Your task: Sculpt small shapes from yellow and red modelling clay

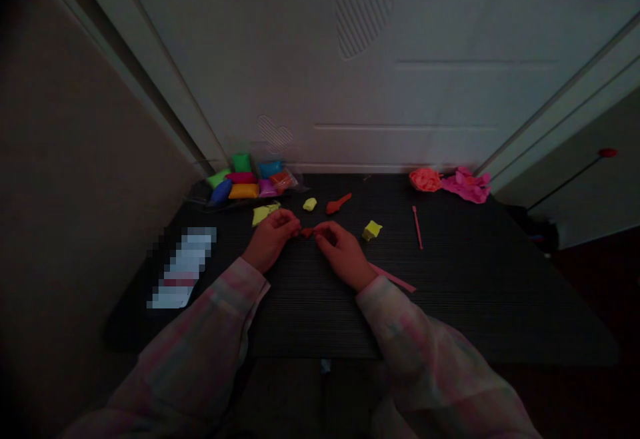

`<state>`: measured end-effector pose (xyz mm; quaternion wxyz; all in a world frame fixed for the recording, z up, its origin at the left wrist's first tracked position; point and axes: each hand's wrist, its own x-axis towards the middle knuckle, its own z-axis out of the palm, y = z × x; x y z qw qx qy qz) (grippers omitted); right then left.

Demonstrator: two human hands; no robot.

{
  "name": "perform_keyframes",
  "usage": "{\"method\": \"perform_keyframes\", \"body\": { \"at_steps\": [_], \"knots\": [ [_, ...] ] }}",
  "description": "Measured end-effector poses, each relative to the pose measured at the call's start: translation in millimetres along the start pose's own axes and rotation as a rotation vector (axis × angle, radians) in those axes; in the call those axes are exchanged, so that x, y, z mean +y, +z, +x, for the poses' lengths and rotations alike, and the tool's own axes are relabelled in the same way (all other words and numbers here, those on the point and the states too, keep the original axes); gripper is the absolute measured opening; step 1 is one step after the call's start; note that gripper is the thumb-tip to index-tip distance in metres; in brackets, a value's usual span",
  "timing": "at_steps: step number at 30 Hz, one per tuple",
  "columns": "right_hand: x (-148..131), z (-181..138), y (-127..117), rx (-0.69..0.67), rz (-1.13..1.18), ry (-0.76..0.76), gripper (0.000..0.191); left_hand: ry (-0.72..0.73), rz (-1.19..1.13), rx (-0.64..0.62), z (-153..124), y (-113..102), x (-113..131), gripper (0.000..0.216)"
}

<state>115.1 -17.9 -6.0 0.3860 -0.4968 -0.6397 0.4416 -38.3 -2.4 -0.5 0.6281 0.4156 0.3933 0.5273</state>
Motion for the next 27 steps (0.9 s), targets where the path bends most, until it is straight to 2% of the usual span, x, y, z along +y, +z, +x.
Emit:
{"method": "perform_keyframes", "body": {
  "at_steps": [9, 21, 27],
  "knots": [
    [0.3, -0.2, 0.6, 0.003, 0.027, 0.002, 0.011, -0.039, -0.013, 0.048, -0.5, 1.4, 1.2, 0.019],
    [0.0, 0.0, 0.7, 0.017, 0.007, -0.001, 0.012, 0.001, 0.048, 0.020, 0.9, -0.3, -0.5, 0.019],
    [-1.1, -0.6, 0.2, 0.005, 0.009, -0.007, 0.012, -0.022, 0.056, 0.021, 1.9, -1.9, -2.2, 0.017]
  ]
}}
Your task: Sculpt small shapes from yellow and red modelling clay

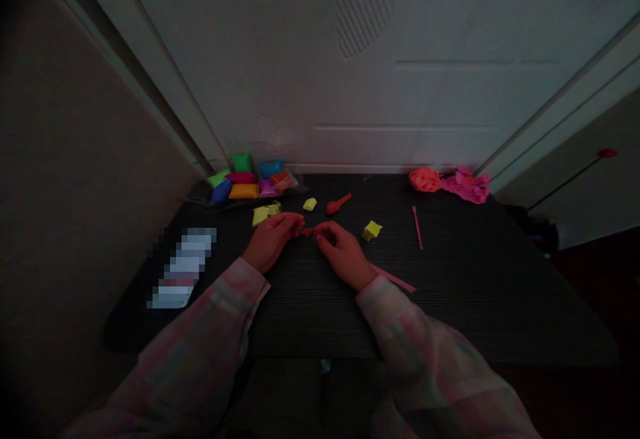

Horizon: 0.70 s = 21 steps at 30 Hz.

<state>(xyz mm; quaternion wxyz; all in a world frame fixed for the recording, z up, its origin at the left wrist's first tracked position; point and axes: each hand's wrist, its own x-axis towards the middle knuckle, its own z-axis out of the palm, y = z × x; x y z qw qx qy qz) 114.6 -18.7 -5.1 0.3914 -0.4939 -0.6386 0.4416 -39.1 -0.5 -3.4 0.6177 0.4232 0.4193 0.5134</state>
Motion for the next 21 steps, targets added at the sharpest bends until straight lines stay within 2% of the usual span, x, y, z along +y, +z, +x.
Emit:
{"method": "perform_keyframes", "body": {
  "at_steps": [10, 15, 21],
  "knots": [
    [-0.6, 0.6, -0.1, 0.002, -0.008, 0.018, 0.012, 0.020, -0.013, -0.014, -1.8, 1.1, 1.5, 0.011],
    [1.9, 0.9, -0.5, -0.004, -0.026, -0.008, 0.011, 0.046, -0.041, -0.028, -1.2, 0.4, -0.9, 0.018],
    [3.0, 1.6, 0.4, -0.003, -0.016, -0.009, 0.013, 0.019, 0.087, 0.007, -1.5, 0.7, 3.0, 0.017]
  ]
}}
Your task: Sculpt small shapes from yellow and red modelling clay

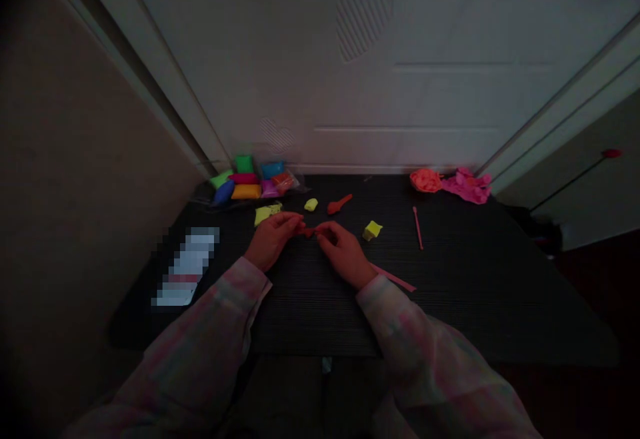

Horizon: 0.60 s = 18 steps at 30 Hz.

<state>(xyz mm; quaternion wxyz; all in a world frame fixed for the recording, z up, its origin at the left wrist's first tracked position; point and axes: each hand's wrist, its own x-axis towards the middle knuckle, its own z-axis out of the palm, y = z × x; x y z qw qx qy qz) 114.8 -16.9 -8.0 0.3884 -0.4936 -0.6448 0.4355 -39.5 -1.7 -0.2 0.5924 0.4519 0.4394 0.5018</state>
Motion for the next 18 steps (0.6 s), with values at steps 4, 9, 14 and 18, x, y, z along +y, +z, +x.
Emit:
{"method": "perform_keyframes", "body": {
  "at_steps": [4, 9, 14, 18],
  "knots": [
    [-0.8, 0.6, -0.2, 0.005, 0.018, 0.018, 0.013, 0.094, 0.393, 0.096, -4.9, -4.0, 8.1, 0.023],
    [1.4, 2.0, -0.2, 0.024, 0.019, 0.009, 0.015, 0.245, 0.818, 0.058, -33.7, -11.0, 18.6, 0.017],
    [0.5, 2.4, 1.2, 0.041, 0.009, -0.008, 0.014, 0.400, 1.132, -0.220, -72.8, -10.6, 15.9, 0.010],
    [0.7, 3.6, 1.0, 0.064, 0.001, -0.005, 0.016, 0.470, 1.214, -0.370, -86.2, -4.0, 1.7, 0.017]
  ]
}}
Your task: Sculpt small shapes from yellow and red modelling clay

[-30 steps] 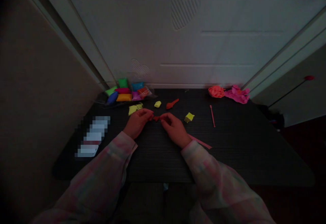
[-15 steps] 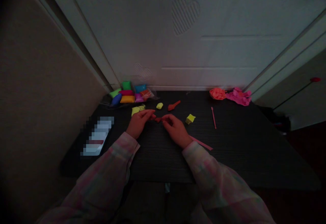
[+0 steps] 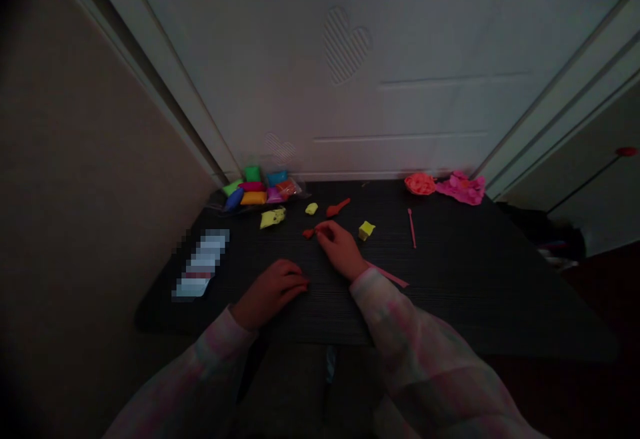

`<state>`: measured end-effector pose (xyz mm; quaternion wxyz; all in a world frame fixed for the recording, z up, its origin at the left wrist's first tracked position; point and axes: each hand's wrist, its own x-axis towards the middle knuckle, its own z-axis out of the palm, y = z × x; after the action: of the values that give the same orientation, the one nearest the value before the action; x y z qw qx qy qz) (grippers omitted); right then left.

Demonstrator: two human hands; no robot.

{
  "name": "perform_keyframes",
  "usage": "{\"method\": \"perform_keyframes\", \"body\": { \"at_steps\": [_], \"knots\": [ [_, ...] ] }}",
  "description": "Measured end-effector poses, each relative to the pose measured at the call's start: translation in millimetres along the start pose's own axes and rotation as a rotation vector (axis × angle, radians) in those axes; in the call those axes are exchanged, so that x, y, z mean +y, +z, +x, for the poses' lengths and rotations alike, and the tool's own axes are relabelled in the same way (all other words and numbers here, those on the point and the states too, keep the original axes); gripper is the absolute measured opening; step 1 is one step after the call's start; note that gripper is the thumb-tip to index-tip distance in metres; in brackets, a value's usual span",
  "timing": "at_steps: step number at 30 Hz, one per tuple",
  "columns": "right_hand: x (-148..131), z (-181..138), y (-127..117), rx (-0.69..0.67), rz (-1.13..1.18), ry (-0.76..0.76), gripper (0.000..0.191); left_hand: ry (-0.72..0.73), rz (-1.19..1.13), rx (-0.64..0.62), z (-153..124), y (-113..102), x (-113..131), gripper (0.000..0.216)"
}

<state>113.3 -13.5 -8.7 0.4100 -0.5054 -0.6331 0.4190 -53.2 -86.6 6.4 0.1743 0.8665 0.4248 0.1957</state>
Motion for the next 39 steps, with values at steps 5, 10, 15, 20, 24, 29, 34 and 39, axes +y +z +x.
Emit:
{"method": "perform_keyframes", "body": {
  "at_steps": [5, 10, 15, 20, 24, 29, 34, 39],
  "knots": [
    [5.3, 2.0, -0.5, 0.013, -0.018, -0.017, 0.017, 0.046, 0.116, 0.000, -0.7, 13.7, 3.7, 0.021],
    [9.0, 3.1, 0.5, 0.008, -0.071, -0.046, 0.021, 0.020, 0.152, -0.014, -5.3, 15.6, 6.2, 0.030],
    [1.9, -2.6, 1.2, -0.025, -0.224, -0.097, 0.027, -0.092, 0.127, 0.075, -18.5, 12.7, 1.9, 0.033],
    [-7.8, -10.6, 7.5, -0.124, -0.471, -0.195, 0.026, -0.251, 0.064, 0.252, -34.2, 9.2, -6.5, 0.026],
    [-13.0, -15.4, 17.5, -0.214, -0.742, -0.294, 0.032, -0.364, -0.038, 0.402, -38.3, 8.1, -9.0, 0.024],
    [-18.8, -31.2, 28.7, -0.341, -0.924, -0.423, 0.032, -0.466, -0.165, 0.506, -37.5, 6.2, -9.0, 0.022],
    [-21.9, -34.2, 28.3, -0.439, -1.076, -0.555, 0.034, -0.490, -0.235, 0.513, -38.1, 3.6, -8.3, 0.020],
    [-21.9, -20.6, 23.9, -0.352, -1.174, -0.504, 0.036, -0.522, -0.265, 0.527, -37.4, 3.0, -7.4, 0.020]
  ]
}}
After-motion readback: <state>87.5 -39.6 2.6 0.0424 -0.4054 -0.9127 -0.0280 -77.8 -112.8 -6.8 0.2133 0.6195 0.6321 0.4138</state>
